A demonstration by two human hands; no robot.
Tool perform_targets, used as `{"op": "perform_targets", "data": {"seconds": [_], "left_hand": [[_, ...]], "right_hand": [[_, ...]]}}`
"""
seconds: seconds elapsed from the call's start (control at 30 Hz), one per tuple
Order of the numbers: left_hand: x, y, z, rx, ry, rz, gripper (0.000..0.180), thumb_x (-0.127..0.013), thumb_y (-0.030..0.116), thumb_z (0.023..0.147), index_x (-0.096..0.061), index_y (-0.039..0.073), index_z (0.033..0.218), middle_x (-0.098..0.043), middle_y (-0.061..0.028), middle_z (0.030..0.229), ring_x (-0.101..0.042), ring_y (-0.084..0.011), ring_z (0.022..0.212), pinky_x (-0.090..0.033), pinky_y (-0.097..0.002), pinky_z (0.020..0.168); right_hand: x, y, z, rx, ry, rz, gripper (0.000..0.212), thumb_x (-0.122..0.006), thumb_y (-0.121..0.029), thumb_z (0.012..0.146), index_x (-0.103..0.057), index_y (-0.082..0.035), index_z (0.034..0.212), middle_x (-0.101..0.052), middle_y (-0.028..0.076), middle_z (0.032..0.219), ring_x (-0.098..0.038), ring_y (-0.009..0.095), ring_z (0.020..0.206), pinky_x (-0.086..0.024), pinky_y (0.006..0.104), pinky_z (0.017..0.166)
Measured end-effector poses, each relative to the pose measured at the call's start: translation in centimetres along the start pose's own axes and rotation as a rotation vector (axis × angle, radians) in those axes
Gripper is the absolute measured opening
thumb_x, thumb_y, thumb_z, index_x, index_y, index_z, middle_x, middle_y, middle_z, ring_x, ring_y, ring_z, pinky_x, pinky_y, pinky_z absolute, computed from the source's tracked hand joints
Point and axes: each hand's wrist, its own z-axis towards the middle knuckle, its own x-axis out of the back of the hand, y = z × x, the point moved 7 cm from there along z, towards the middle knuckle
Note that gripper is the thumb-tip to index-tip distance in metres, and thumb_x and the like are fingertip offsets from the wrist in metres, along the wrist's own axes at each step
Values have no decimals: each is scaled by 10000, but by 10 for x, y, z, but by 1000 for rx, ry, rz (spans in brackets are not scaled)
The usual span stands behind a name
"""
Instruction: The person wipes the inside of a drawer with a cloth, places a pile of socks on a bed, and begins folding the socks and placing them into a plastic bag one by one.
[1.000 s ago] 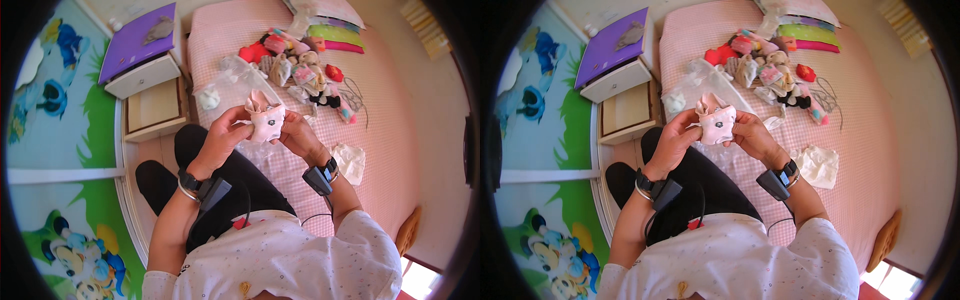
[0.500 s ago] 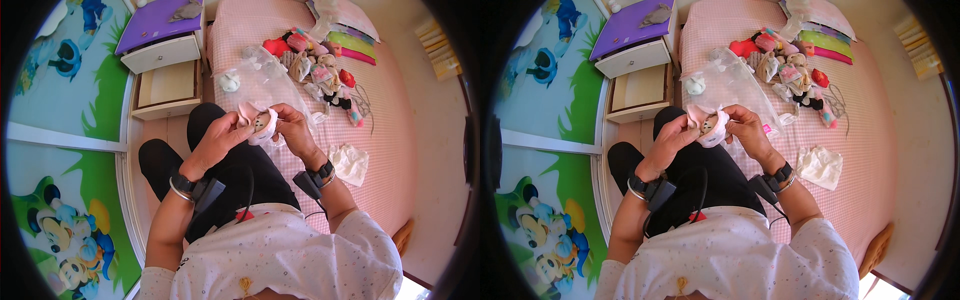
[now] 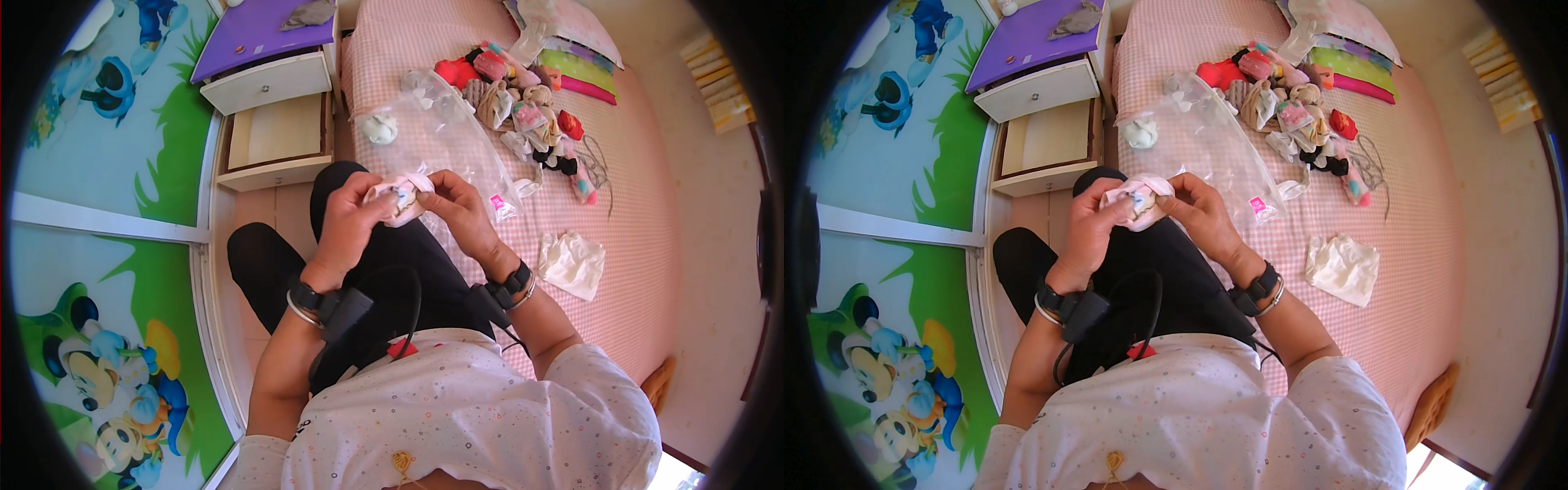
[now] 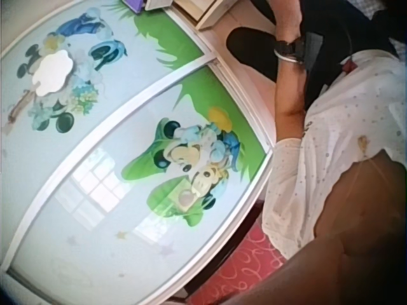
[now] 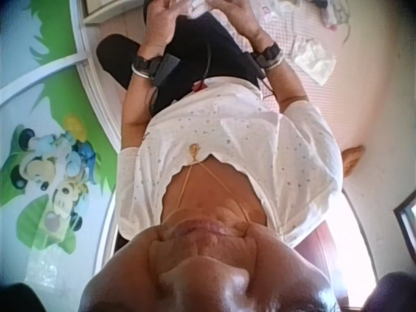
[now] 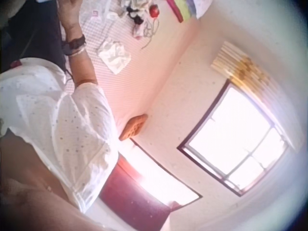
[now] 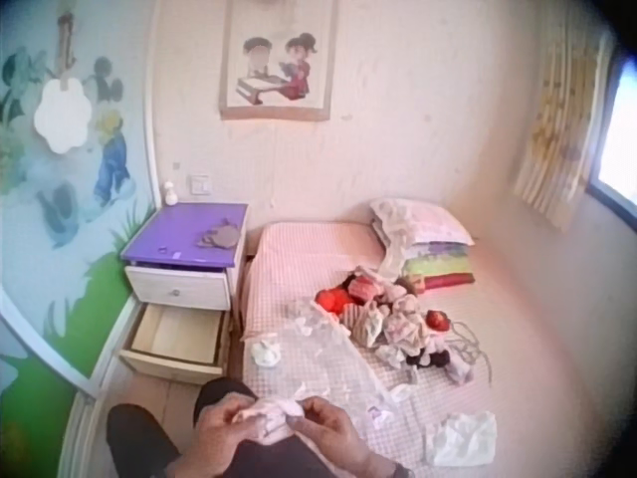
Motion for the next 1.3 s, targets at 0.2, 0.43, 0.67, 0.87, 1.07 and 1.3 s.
{"op": "perform_targets", "data": {"seconds": [0.2,0.43,0.67,0.87,1.07,1.3], "left_hand": [[4,-5,-3,80,2,-663,210,-508,32,826,-576,-35,1013,-615,-106,1014,-595,-190,932,-463,-308,826],[25,7,-3,84,-71,-1096,398,-463,132,863,-419,4,1237,-487,-144,1249,-448,-304,1179,-252,-577,1032],[21,0,-2,46,33,-757,367,-462,217,929,-439,-2,1223,-543,-120,1163,-550,-249,1061,-462,-418,900],[33,-3,-4,9,151,-450,359,-502,222,918,-495,-36,1166,-577,-114,1100,-569,-194,1006,-463,-344,876],[21,2,-8,72,87,-472,330,-499,176,905,-508,-42,1152,-584,-122,1089,-574,-205,1000,-465,-340,869],[79,-48,-29,153,329,-652,280,-480,107,851,-533,-29,1089,-594,-131,1048,-583,-248,984,-485,-372,839]], "right_hand": [[16,13,8,11,41,-255,139,-524,-21,810,-551,5,943,-577,20,831,-538,86,753,-444,221,691],[86,54,0,-132,294,123,170,-441,-6,792,-575,-1,896,-592,36,799,-559,111,701,-455,231,630],[82,61,-15,-273,210,297,126,-489,-44,861,-561,-9,958,-620,55,864,-612,134,759,-507,262,680],[33,22,-17,-247,-75,227,149,-493,18,833,-618,6,913,-563,75,1139,-594,118,818,-481,233,732],[-5,15,-4,-201,-217,254,190,-471,93,817,-634,35,896,-428,112,1334,-592,150,945,-468,251,815],[6,51,-22,-358,-267,-147,151,-541,-14,771,-640,18,879,-468,121,1281,-569,161,948,-453,264,801]]}}
